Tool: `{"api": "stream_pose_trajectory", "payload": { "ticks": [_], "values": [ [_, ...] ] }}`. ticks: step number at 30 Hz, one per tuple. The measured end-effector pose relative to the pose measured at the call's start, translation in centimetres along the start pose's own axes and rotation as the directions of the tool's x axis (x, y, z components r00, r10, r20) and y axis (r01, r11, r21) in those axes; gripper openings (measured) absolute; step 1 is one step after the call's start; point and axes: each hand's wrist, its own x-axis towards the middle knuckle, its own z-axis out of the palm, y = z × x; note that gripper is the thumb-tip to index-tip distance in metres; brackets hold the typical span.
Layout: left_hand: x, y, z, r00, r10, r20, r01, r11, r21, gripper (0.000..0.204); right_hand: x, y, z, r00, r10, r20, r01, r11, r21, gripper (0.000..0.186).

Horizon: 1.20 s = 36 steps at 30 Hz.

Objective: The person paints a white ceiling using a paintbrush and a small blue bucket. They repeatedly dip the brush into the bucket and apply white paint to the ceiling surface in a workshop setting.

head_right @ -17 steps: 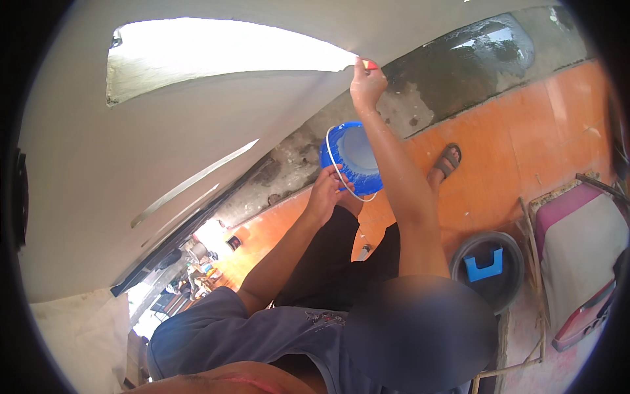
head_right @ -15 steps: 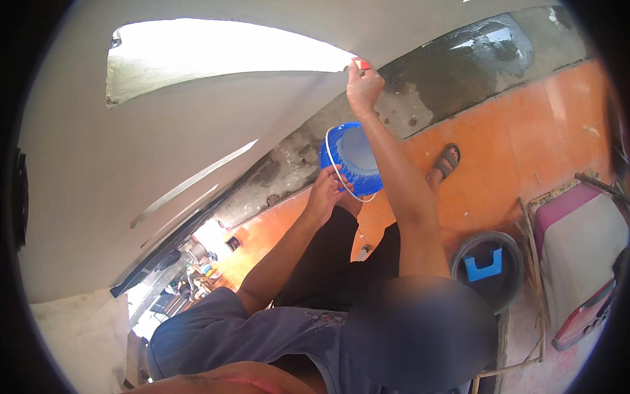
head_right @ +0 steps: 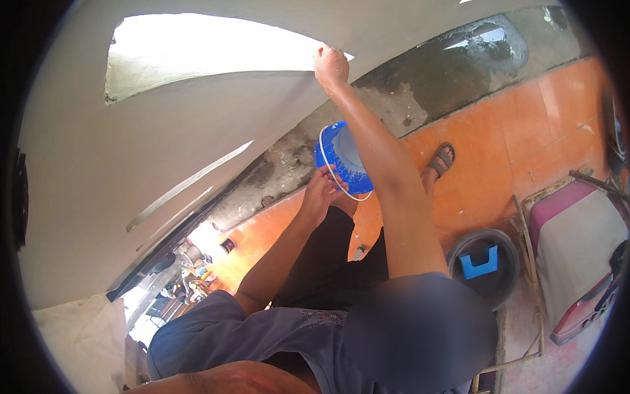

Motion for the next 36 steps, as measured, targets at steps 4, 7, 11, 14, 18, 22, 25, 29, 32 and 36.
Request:
{"api": "stream_pose_trajectory", "payload": {
  "ticks": [4, 7, 11, 14, 18, 22, 25, 29, 32, 36],
  "values": [
    [0.0, -0.2, -0.1, 1.0, 0.02, 0.015, -0.02, 1.0, -0.01, 0.044, -0.7, -3.8, -1.8, 0.994, -0.049, -0.098, 0.06, 0.992, 0.113, 0.023],
    [0.1, -0.3, 0.0, 1.0, 0.023, 0.021, -0.023, 1.0, -0.01, 0.043, -1.4, -8.1, -4.3, 0.983, -0.114, -0.141, 0.148, 0.952, 0.268, 0.021],
    [0.0, -0.1, 0.1, 0.999, 0.015, 0.037, -0.015, 1.0, -0.001, 0.037, -2.8, -15.1, -8.7, 0.947, -0.215, -0.239, 0.288, 0.896, 0.338, 0.019],
    [-0.3, 0.4, 0.4, 0.998, 0.016, 0.057, -0.016, 1.0, -0.004, 0.03, -4.0, -19.7, -12.4, 0.926, -0.257, -0.277, 0.364, 0.806, 0.468, 0.02],
    [-0.6, 1.0, 2.0, 0.998, 0.033, 0.047, -0.032, 0.999, -0.012, 0.032, -5.7, -23.6, -16.2, 0.967, -0.132, -0.219, 0.25, 0.668, 0.701, 0.022],
    [-1.4, 1.8, 3.4, 0.999, 0.006, 0.034, -0.006, 1.0, 0.01, 0.034, -6.9, -23.2, -17.7, 0.994, 0.107, -0.033, -0.011, 0.386, 0.922, 0.022],
    [-1.4, 1.8, 3.7, 1.0, 0.005, 0.007, -0.005, 1.0, -0.021, 0.032, -6.7, -20.1, -16.2, 0.893, 0.33, 0.307, -0.315, -0.029, 0.949, 0.021],
    [-0.7, 0.6, 2.4, 0.997, 0.001, 0.071, -0.001, 1.0, 0.002, 0.035, -4.2, -13.8, -10.8, 0.747, 0.266, 0.609, -0.535, -0.302, 0.789, 0.018],
    [0.0, -0.1, 1.4, 0.997, -0.012, 0.074, 0.01, 1.0, 0.026, 0.044, -1.9, -8.3, -6.8, 0.644, 0.345, 0.683, -0.589, -0.347, 0.73, 0.017],
    [-0.1, -0.4, 1.3, 0.998, 0.009, 0.06, -0.01, 1.0, 0.025, 0.042, 0.0, -0.5, -4.1, 0.501, 0.675, 0.541, -0.641, -0.131, 0.757, 0.017]
  ]
}}
